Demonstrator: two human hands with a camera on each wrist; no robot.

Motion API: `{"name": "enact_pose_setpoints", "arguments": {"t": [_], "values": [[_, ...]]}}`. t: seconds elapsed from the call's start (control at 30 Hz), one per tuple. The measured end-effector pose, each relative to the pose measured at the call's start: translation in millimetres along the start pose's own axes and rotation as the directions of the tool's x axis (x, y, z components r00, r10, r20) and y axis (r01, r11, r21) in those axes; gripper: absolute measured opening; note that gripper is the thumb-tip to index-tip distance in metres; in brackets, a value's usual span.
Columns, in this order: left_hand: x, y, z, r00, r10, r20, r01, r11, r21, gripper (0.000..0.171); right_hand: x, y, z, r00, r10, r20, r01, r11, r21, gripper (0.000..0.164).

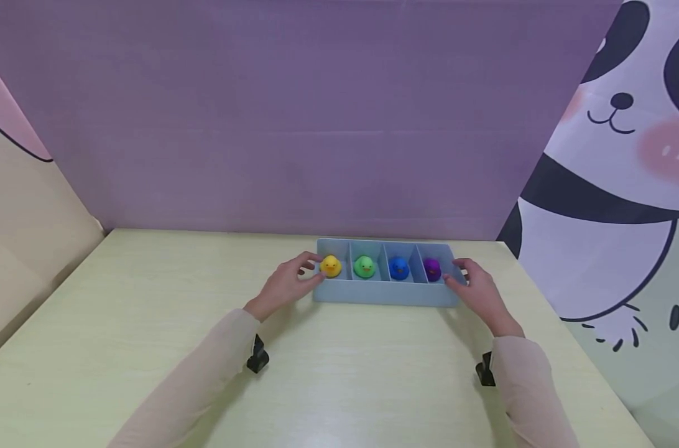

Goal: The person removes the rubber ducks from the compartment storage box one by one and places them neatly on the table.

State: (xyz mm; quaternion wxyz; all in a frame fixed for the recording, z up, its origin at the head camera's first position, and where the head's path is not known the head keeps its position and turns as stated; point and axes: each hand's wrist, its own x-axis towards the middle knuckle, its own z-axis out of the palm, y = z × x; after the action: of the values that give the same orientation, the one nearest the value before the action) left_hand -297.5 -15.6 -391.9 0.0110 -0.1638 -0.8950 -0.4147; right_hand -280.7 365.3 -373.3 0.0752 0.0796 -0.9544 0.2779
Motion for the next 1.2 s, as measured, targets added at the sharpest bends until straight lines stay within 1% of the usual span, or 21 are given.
{"name": "enact_pose_setpoints", "arguments": {"t": [0.17, 0.3, 0.5, 0.63, 0.77, 1.07, 1.2], "values": [[-3.3, -1.9, -4.8, 1.0, -0.018, 0.006, 0.018, 1.0, -0.01, 0.043, 1, -4, 2, 1.0, -0.006, 0.012, 0.006, 1.0, -0.002, 0.054], [-5.9, -3.8, -8.2, 1.0, -0.019, 0.006, 0.019, 1.0, -0.002, 0.042, 1, -7, 4, 1.0, -0.004, 0.018, 0.004, 1.0, -0.003, 0.055], [-9.7, -6.3, -14.2, 1.0, -0.021, -0.005, 0.021, 1.0, -0.001, 0.042, 2, -13, 7, 1.0, -0.018, 0.007, 0.018, 1.0, -0.001, 0.054], [-12.8, -9.4, -17.3, 1.0, -0.031, -0.001, 0.031, 1.0, 0.002, 0.041, 2, -16, 10, 0.999, -0.037, 0.005, 0.038, 0.999, -0.002, 0.054], [-16.0, -11.8, -20.7, 1.0, -0.028, -0.002, 0.028, 1.0, 0.007, 0.041, 2, -20, 12, 0.999, -0.05, 0.0, 0.05, 0.999, 0.002, 0.054], [-24.3, -16.0, -32.1, 0.999, -0.04, 0.008, 0.04, 0.999, 0.013, 0.044, 1, -30, 18, 0.998, -0.066, 0.015, 0.066, 0.998, -0.008, 0.055], [-27.8, -18.6, -37.6, 0.999, -0.044, 0.001, 0.044, 0.999, 0.025, 0.043, 2, -35, 21, 0.997, -0.071, 0.013, 0.071, 0.997, -0.007, 0.056]]}}
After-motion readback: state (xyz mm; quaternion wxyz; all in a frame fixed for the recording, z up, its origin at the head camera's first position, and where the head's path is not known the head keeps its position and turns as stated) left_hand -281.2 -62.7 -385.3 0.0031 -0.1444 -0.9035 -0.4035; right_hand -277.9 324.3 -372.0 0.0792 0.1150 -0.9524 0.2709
